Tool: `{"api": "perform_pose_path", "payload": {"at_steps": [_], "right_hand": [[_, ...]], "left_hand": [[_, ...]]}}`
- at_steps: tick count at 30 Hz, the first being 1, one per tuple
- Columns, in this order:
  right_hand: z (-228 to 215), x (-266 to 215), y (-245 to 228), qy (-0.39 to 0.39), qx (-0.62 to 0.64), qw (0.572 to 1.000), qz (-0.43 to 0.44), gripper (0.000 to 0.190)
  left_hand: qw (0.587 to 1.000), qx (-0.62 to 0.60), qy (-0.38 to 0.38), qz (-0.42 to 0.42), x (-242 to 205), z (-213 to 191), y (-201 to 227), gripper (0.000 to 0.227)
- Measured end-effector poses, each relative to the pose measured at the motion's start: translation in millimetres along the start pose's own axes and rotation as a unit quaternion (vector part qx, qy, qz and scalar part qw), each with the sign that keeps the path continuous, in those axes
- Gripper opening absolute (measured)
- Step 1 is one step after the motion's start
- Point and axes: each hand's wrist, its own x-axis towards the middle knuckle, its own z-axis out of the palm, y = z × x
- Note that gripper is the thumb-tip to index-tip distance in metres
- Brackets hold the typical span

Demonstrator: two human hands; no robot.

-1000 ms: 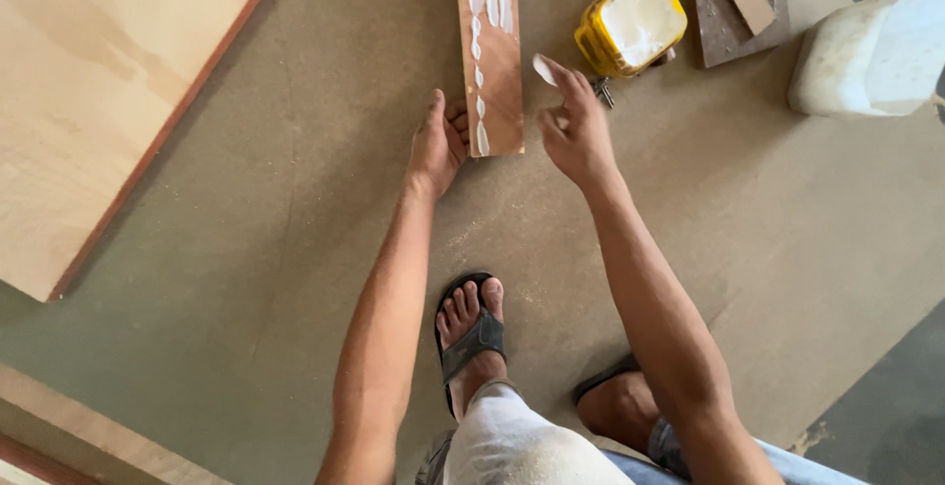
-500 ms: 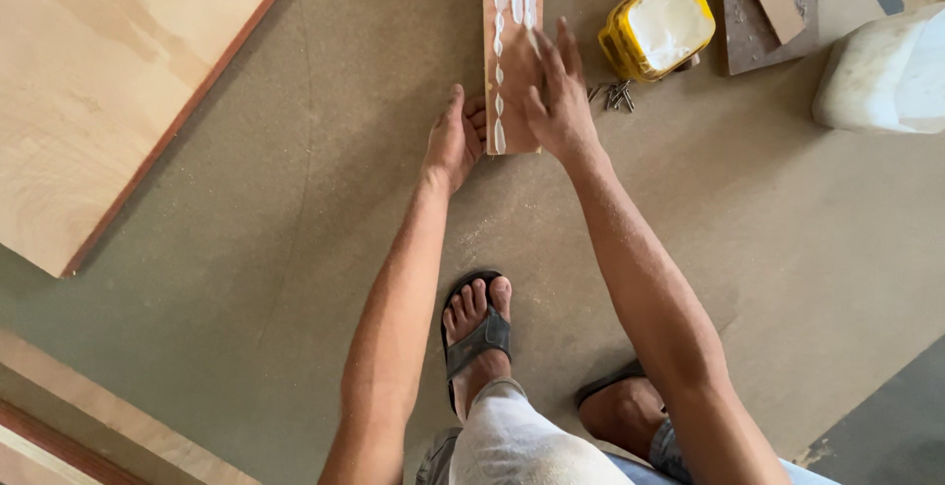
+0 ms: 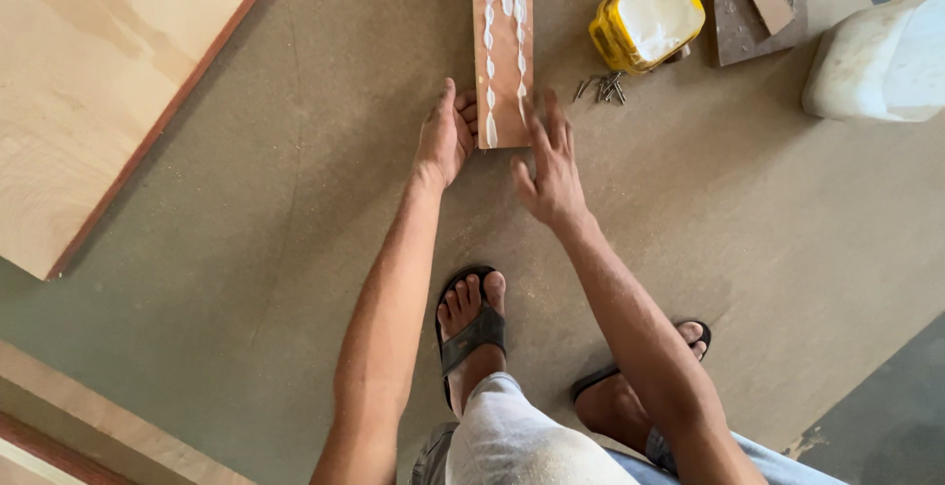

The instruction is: The person hammers nails into a narrow wooden plank, then applies glue to the plank and attaches it to a larger plywood sheet. The person continues hammering nails to secure the plank to the plywood.

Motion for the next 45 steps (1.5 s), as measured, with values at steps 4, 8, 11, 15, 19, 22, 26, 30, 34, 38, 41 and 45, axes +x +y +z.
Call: {"api": "perform_pose_path", "payload": {"at_steps": [4,8,11,15,19,22,26,30,34,38,41,45], "right_hand": [[0.3,-19.2,-4.1,-0.012,-0.006,1.0,0.0,0.091],[0.5,-37.3,2.4,0.017,-0.001,0.999,-0.03,0.083],[-0.2,-33.5,8.4,0.034,-0.025,0.998,-0.036,0.077],[-1.7,2.1,18.9,0.037,-0.052,0.998,-0.028,0.069],[0.4,68.0,30.3,-0.013,-0.035,0.999,-0.01,0.079],[5.6,105.5,32.1,-0.013,-0.072,0.997,-0.029,0.081],[12.0,112.4,26.4,-0.031,-0.121,0.992,-0.028,0.08],[14.6,91.3,20.3,-0.033,-0.18,0.983,-0.029,0.076],[18.0,60.3,12.6,-0.042,-0.189,0.981,-0.032,0.076],[13.5,29.1,0.3,-0.058,-0.193,0.979,-0.031,0.081],[8.8,12.4,-6.6,-0.055,-0.191,0.979,-0.038,0.087],[6.5,-6.0,-8.0,-0.091,-0.212,0.973,-0.021,0.094]], "left_hand": [[1.0,0.001,-0.008,0.006,-2.3,-0.6,2.7,0.076],[1.0,0.006,0.001,0.004,-7.4,2.6,1.3,0.075],[1.0,0.01,0.003,0.0,-4.1,7.0,7.4,0.075],[1.0,0.024,0.008,0.003,-7.5,8.0,8.1,0.073],[0.998,0.048,0.021,0.019,-8.5,9.8,7.3,0.069],[0.999,0.043,0.014,0.022,-8.3,9.8,8.8,0.07],[0.996,0.077,0.036,0.016,-12.7,9.1,7.3,0.071],[0.999,0.043,0.031,0.013,-10.1,11.2,11.3,0.067],[0.998,0.05,0.033,0.013,-9.1,8.9,11.3,0.071],[0.999,0.03,0.015,0.01,-5.2,5.4,5.4,0.073],[1.0,0.009,0.0,0.012,-2.3,2.1,3.1,0.074],[1.0,0.0,-0.003,0.009,-1.8,0.0,1.4,0.076]]}}
